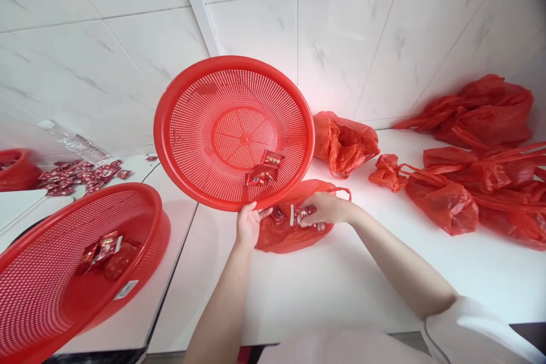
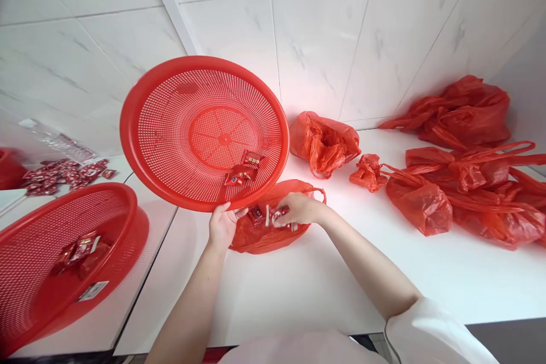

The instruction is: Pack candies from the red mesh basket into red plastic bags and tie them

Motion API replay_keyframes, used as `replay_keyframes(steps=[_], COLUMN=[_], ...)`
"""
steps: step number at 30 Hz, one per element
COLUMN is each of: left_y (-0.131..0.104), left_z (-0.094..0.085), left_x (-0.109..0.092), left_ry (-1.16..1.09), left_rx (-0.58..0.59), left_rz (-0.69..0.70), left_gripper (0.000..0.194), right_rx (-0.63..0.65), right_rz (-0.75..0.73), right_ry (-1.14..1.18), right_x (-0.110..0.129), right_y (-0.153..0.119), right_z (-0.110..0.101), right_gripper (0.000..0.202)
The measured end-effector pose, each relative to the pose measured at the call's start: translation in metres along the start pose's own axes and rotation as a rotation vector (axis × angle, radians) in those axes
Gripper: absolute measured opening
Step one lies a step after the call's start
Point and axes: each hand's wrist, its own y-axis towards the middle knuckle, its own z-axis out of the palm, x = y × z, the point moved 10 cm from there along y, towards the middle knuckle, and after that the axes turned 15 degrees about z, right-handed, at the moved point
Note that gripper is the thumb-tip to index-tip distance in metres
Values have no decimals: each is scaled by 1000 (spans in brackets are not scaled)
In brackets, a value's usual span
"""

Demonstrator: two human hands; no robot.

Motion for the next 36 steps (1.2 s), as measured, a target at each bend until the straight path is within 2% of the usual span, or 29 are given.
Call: replay_keyframes(steps=[3, 5, 9, 12, 16, 20, 22, 27, 30, 33, 36], left_y=[-1, -3, -7, -10, -9, -13, -18, -42, -51, -49, -40], left_z=[2, 4, 11, 13, 11, 16, 24, 45, 50, 46, 38], left_x=[1, 3, 4, 6, 8, 12, 14, 29, 38, 40, 37], left_ry=[4, 4, 20, 14, -13, 24, 38, 31, 33, 38, 38], left_rx=[15, 16, 29, 36, 21, 59, 94, 178, 217, 197, 171], left_rz=[-9, -21, -33, -59, -86, -105, -100, -166, -222, -223, -192], left_gripper=[18, 20, 20, 21, 21, 25, 31, 38, 43, 44, 43], right_rx=[-401, -578, -682, -772, -836, -795, -758, -720, -692, -606, -337], right_rz=[46, 84, 60, -68, -287, -481, -479, -159, -56, -93, -167], right_ry=[-108, -222, -298, -288, -240, -270, -293, -419, -399, -71, 543], right_x=[-6, -7, 1, 19, 41, 60, 61, 33, 16, 6, 1], right_y=[2, -4, -20, -39, -58, -63, -57, -21, -5, 1, 5], right_z=[-38, -55, -69, -71, -63, -47, -40, -32, -34, -44, -48], right_gripper=[28, 31, 21, 19, 21, 22, 23, 38, 43, 41, 35])
